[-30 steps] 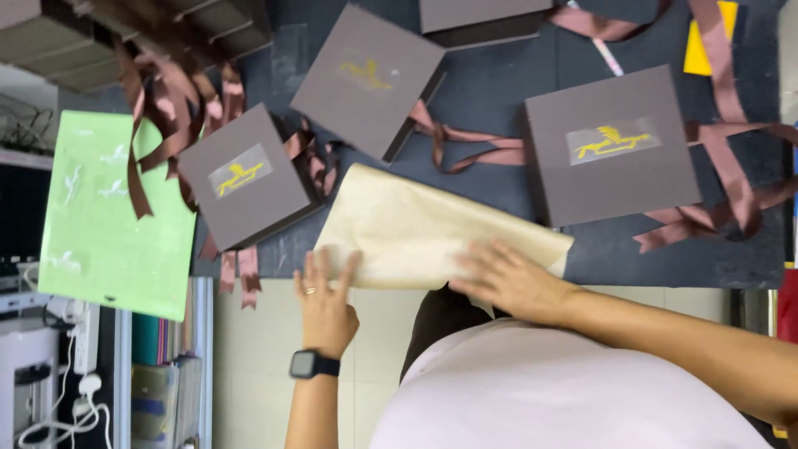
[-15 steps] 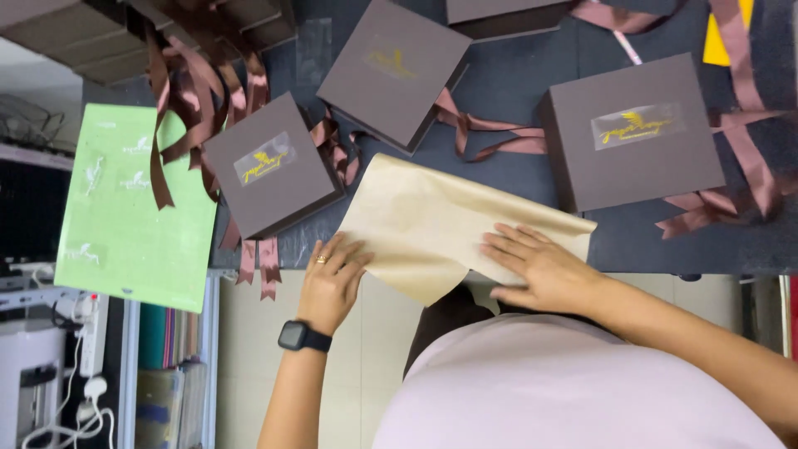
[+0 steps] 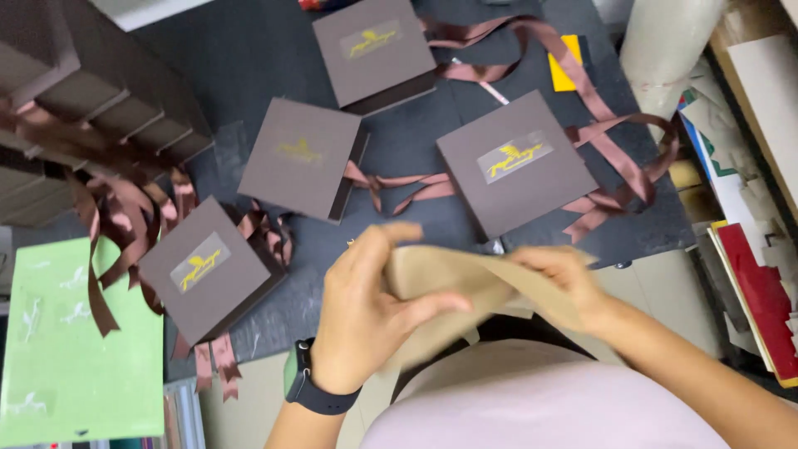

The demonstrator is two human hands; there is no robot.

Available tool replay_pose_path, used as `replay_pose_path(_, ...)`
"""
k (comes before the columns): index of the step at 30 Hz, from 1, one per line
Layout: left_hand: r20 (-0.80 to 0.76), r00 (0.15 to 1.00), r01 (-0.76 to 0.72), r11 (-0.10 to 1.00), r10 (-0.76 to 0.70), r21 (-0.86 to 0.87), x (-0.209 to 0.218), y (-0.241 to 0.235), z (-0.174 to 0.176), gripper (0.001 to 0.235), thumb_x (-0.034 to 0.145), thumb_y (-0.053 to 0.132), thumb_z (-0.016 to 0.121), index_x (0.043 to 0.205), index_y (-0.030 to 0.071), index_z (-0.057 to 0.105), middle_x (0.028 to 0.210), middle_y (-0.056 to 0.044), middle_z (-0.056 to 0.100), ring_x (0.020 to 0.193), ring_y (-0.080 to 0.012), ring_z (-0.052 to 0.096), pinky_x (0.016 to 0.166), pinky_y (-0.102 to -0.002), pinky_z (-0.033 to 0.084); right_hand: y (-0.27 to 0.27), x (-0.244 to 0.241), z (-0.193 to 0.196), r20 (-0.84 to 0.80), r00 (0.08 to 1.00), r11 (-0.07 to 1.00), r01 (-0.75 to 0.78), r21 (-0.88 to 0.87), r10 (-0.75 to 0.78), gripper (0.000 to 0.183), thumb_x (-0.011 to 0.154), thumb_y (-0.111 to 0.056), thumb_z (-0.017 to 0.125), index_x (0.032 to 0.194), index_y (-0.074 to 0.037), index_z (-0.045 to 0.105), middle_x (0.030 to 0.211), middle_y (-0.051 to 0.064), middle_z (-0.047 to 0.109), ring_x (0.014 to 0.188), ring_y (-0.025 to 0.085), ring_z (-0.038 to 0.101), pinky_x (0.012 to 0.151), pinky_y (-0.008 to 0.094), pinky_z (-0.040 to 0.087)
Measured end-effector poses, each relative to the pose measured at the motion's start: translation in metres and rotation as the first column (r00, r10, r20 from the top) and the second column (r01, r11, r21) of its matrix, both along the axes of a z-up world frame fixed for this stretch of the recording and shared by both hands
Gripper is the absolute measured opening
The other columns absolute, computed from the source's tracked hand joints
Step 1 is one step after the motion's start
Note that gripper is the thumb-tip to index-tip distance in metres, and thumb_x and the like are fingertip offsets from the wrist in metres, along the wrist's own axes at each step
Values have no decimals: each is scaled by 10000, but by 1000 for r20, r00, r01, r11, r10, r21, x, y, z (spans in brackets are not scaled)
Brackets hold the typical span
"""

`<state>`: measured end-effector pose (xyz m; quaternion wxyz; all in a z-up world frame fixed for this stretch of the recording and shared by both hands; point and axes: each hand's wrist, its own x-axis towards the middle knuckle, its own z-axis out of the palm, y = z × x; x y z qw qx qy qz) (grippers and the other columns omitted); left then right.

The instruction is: Applying logo stickers to box lids and securing them with a handheld heat press.

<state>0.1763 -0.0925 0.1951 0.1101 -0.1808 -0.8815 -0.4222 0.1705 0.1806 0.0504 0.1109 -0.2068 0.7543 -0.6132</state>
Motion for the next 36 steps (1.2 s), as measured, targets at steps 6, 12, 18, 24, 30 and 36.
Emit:
replay_pose_path(6,580,752,-208,722,-314,660,-36,50,-111,421,745,32,860,1085,62,612,1005,-80,765,894,-127,721,814,-270,598,82,-33,40,117,886,808,346,477,-448,317,1034,-335,545,1008,-95,750,825,-44,699,754,93,602,659,286,498)
replay_pose_path(12,364,870,-456,821,331,344,-106,95,-171,307,751,23,840,919,104,596,819,-72,738,740,-183,691,656,-303,542,111,-113,-43,-317,846,637,532,558,-429,329,1070,-323,645,907,-45,712,608,176,646,683,419,689,625,467,511)
replay_pose_path(18,151,974,-187,976,169,109,-146,84,-192,288,854,-102,562,892,94,770,867,-110,716,848,-325,715,763,-380,599,98,-140,-71,-479,837,505,544,670,-267,334,1056,-401,589,893,-112,632,635,173,683,682,383,729,635,465,563)
replay_pose_path(24,377,915,-141,989,147,-42,-148,93,-148,573,659,251,881,1124,-42,719,1060,-163,673,1006,-362,688,899,-426,581,101,-140,-96,-564,792,445,603,662,-235,380,1044,-456,614,813,-163,546,562,103,644,621,300,725,594,390,565)
replay_pose_path(30,384,913,-36,967,135,-253,-149,91,-147,815,544,318,966,1238,15,666,1212,-109,592,1157,-366,591,1032,-468,489,109,-149,-96,-287,891,506,439,742,-352,414,951,-527,656,1131,-159,600,750,210,728,817,412,748,742,509,578)
replay_pose_path(36,417,870,-187,959,263,-213,-120,99,-132,514,752,311,859,1226,180,709,1606,-264,210,1453,-538,228,1126,-672,255,114,-241,-1,-448,879,747,406,526,-162,758,813,-287,829,1433,32,531,1099,326,663,1061,559,640,883,643,500)
